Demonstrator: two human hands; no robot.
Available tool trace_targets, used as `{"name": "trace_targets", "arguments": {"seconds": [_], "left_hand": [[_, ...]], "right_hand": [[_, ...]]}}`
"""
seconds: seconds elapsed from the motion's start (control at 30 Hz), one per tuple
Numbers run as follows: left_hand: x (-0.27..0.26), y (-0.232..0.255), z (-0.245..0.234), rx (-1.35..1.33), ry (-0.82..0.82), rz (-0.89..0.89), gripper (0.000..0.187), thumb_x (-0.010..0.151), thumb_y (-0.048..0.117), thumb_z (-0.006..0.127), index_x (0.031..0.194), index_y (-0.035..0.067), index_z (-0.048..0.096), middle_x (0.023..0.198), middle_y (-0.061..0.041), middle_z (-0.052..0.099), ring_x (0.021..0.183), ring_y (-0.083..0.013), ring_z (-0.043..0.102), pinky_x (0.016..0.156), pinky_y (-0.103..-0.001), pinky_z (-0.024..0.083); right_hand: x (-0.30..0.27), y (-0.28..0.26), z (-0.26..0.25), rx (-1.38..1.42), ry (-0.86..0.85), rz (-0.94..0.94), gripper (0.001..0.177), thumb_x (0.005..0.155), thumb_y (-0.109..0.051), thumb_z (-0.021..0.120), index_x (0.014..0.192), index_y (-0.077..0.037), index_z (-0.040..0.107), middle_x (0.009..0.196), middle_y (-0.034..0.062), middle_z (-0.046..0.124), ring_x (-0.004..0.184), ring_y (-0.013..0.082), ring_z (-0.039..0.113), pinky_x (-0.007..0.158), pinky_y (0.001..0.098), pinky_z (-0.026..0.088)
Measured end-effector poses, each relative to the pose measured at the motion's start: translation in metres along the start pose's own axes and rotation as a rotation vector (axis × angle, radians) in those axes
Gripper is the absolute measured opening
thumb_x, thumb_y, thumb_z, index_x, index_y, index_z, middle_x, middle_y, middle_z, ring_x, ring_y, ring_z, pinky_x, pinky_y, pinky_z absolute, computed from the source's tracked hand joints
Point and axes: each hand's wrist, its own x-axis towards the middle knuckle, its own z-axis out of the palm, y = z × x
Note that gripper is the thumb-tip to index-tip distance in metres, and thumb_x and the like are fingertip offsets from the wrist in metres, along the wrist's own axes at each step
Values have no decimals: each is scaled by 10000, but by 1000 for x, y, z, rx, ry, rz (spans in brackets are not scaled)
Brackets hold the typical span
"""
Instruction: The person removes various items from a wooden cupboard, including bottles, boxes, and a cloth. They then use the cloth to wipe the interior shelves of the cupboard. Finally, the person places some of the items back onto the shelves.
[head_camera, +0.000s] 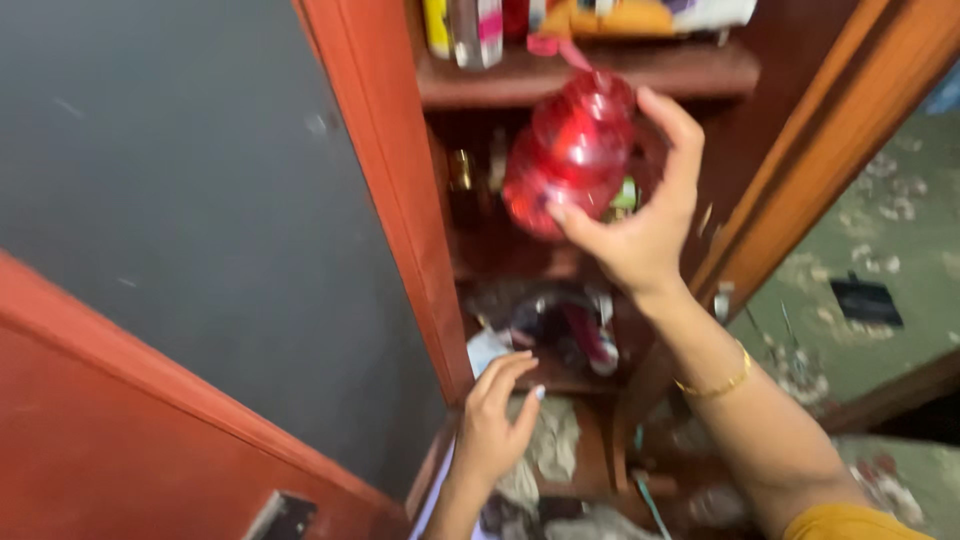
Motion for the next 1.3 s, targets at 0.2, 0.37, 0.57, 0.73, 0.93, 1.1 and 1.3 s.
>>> {"name": "trace_targets", "arguments": {"seconds": [0.2,0.37,0.57,0.73,0.93,1.1,1.3], "left_hand": [[-84,-130,61,42,-346,-235,296,899,129,688,1189,76,673,1224,-140,662,1135,-359,665,940,-424,549],[-151,-227,135,256,-640,-384,636,811,167,752,1421,214,577,1483,-243,365,1276,-459,505,1030,-482,465],[-187,-300,205,663,-779,-182,669,817,145,753,1427,365,588,1661,-99,216,1429,-441,345,1037,-652,387],[-182,-340,210,914,-1097,-146,754,682,285,755,1399,417,561,1664,-35,208,1371,-388,397,1091,-663,343],[-162,-370,197,1085,-990,-177,303,964,392,557,1235,342,683,1410,-53,540,1212,-345,576,914,-647,452],[-167,-372,179,1415,-907,-412,409,929,434,561,1253,227,701,1154,-49,688,1074,-251,651,954,-499,426],[-194,-347,165,1154,-706,-672,236,955,359,637,1011,190,793,962,-90,751,936,-284,726,880,-484,472]], "right_hand": [[-173,27,-41,187,-59,431,979,772,-263,924,1544,-45,361,1505,121,501,1364,232,550,1228,427,503],[-300,38,-55,16,-82,843,932,708,-119,908,1493,-40,413,1378,115,545,1237,219,590,1047,387,533],[-372,31,-75,-183,-178,945,844,676,-131,910,1418,-40,517,1291,74,590,1169,202,640,899,341,605],[-385,21,-89,-374,-261,995,832,630,-201,940,1358,-46,568,1225,97,588,1102,225,624,838,346,620],[-406,38,-101,-488,-379,926,952,592,-295,943,1403,-30,519,1205,124,605,1076,285,586,916,432,519],[-426,80,-76,-543,-542,877,841,615,-361,928,1344,-138,572,1128,136,620,1032,343,600,889,465,519],[-434,139,-35,-659,-484,810,629,732,-323,874,1295,-175,635,1123,173,643,1056,417,609,897,497,521]]}}
